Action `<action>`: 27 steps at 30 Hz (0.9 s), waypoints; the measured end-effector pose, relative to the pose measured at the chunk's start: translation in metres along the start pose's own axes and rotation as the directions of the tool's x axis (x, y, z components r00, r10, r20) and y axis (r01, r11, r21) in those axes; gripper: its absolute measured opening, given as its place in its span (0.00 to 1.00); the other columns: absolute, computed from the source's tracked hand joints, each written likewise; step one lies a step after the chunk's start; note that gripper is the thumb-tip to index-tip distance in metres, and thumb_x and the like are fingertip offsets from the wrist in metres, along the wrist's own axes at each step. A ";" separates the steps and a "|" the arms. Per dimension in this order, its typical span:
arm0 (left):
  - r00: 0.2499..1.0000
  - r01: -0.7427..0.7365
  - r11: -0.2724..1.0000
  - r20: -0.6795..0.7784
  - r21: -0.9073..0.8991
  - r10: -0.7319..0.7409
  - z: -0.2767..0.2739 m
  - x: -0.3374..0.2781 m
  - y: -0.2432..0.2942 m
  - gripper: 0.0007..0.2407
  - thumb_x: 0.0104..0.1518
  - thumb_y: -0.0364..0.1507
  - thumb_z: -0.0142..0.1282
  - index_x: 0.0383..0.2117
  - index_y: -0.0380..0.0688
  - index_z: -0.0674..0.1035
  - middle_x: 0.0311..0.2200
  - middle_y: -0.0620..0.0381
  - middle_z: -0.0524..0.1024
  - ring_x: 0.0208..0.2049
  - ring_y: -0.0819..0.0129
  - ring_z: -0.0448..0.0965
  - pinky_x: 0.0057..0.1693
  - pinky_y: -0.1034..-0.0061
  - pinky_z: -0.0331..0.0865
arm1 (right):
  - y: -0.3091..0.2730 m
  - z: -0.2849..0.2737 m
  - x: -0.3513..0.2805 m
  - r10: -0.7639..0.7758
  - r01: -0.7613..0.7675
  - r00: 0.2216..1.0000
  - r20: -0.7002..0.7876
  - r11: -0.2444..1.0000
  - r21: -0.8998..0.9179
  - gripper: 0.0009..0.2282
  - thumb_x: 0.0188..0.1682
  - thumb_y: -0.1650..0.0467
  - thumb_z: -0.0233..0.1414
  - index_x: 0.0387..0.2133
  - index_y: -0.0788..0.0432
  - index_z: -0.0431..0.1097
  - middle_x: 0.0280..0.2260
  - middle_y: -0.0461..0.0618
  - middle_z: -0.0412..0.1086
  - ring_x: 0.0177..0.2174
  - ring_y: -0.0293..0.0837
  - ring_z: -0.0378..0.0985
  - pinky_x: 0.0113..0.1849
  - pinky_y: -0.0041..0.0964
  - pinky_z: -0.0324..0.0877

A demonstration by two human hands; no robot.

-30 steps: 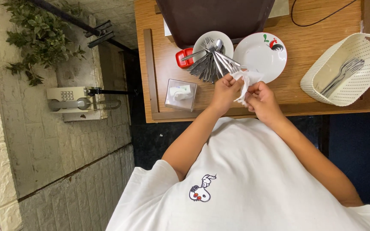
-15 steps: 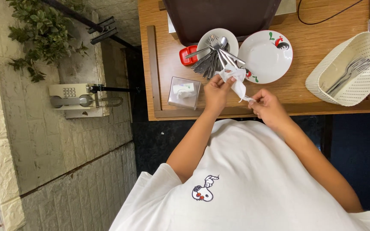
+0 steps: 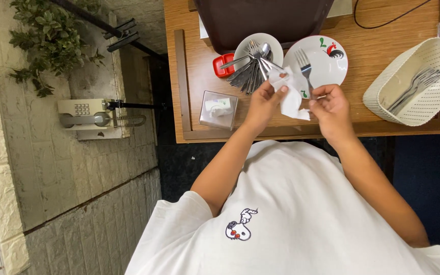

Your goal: Cleaning individual forks and spoons with a paper tissue at a service counter.

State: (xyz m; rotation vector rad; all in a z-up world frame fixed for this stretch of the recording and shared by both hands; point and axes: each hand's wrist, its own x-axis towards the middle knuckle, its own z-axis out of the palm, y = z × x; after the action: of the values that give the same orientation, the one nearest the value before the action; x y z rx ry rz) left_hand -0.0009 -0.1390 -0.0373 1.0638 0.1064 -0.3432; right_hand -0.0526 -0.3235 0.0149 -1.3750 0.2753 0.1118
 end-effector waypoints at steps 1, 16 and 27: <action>1.000 0.003 1.000 0.004 0.002 -0.003 0.005 -0.002 -0.002 0.13 0.64 0.26 0.59 0.53 0.37 0.77 0.42 0.59 0.81 0.42 0.77 0.78 0.50 0.78 0.73 | 0.001 0.008 0.001 -0.001 0.001 1.000 -0.005 1.000 0.002 0.09 0.54 0.81 0.51 0.44 0.62 0.62 0.38 0.46 0.69 0.34 0.35 0.72 0.36 0.30 0.70; 0.923 0.120 0.960 0.326 0.255 -0.202 0.053 0.000 0.011 0.13 0.65 0.36 0.58 0.42 0.37 0.83 0.32 0.61 0.80 0.32 0.79 0.76 0.40 0.81 0.71 | 0.000 -0.029 -0.019 -0.157 0.172 0.957 -0.243 0.984 0.040 0.08 0.60 0.73 0.53 0.49 0.61 0.67 0.43 0.43 0.69 0.43 0.33 0.69 0.47 0.27 0.66; 0.772 0.247 0.824 0.411 0.509 -0.485 0.113 0.004 -0.010 0.17 0.61 0.41 0.58 0.37 0.36 0.83 0.27 0.60 0.80 0.27 0.78 0.79 0.36 0.78 0.75 | -0.059 -0.133 -0.003 -0.071 0.225 0.871 -0.486 0.937 0.266 0.06 0.56 0.71 0.56 0.29 0.57 0.72 0.32 0.43 0.73 0.33 0.35 0.72 0.36 0.32 0.66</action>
State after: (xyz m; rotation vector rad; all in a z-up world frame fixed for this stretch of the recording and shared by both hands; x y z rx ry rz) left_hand -0.0096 -0.2427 0.0087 1.3486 -0.2707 -1.0614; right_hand -0.0584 -0.4644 0.0491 -1.0802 0.5669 -0.3928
